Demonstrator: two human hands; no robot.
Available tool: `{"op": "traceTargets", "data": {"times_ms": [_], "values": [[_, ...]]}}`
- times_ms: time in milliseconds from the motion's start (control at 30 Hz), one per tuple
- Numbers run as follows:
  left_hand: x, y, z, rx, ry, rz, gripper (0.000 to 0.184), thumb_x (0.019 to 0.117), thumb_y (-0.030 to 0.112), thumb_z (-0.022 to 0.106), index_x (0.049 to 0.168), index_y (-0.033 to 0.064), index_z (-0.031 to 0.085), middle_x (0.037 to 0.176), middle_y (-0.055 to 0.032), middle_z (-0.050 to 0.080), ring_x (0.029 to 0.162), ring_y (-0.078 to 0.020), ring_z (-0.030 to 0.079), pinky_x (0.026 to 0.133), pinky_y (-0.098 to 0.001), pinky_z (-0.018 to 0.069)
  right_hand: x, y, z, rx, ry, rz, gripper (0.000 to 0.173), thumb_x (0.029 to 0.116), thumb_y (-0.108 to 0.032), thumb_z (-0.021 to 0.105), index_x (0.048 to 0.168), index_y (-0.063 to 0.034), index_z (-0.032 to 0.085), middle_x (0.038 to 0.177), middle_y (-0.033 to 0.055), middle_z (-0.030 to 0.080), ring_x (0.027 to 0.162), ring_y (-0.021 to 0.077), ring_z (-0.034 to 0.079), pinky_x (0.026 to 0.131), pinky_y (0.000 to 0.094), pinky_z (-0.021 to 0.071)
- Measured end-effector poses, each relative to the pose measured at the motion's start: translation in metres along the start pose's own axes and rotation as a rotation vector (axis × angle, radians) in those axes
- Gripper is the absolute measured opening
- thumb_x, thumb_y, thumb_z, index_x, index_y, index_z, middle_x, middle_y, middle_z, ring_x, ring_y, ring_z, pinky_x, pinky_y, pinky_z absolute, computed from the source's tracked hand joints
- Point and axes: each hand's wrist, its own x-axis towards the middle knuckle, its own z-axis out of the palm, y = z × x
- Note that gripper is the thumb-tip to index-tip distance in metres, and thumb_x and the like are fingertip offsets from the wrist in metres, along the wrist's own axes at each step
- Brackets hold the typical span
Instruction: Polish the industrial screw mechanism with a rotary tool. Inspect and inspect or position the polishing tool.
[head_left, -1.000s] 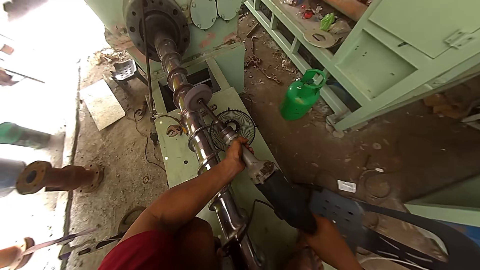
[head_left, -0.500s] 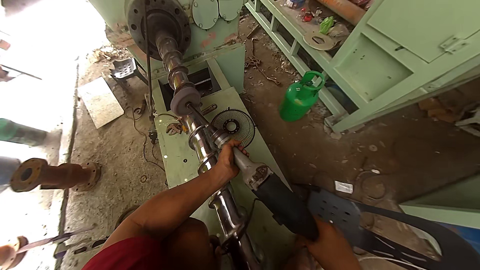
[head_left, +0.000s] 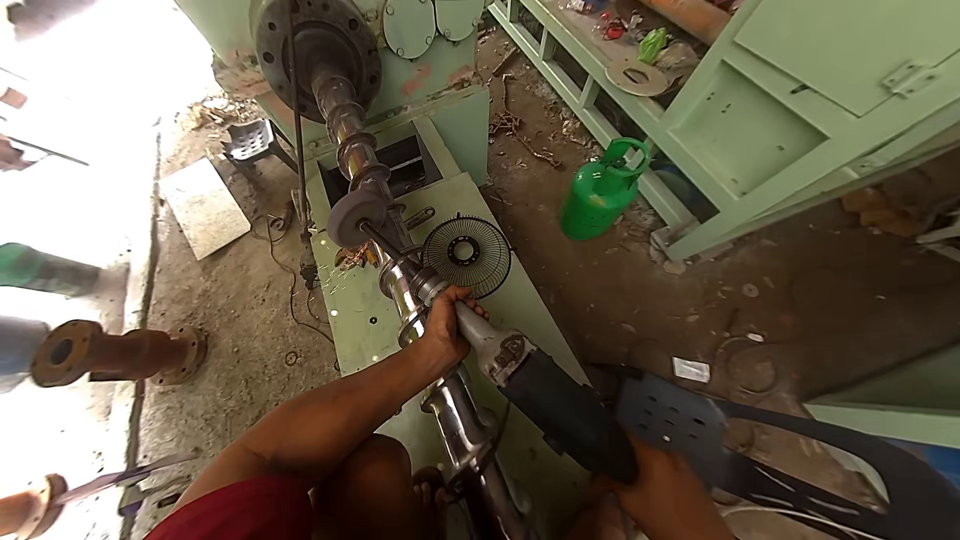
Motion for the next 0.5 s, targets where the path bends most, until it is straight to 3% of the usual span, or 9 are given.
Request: {"op": "traceTargets", "data": {"times_ms": [500], "values": [[-0.0083,0.0043,0.0008,-0.001,0.039,-0.020,0.006,0.0951,0.013,0.053,0.090,0.0114,0.050,0.065,-0.0043,0.052,0.057,-0.0193,0.059,0.063,-0.0374,0.0570,-0.0053,-0.0018,-0.0064,-0.003,0.005,-0.014,0.043,0.0799,-0.031,0.079,0.112,-0.0038,0.070,0.089,0.0203,0.073,0.089,0.0419,0.072,0.078,0.0643,0.0540]]}}
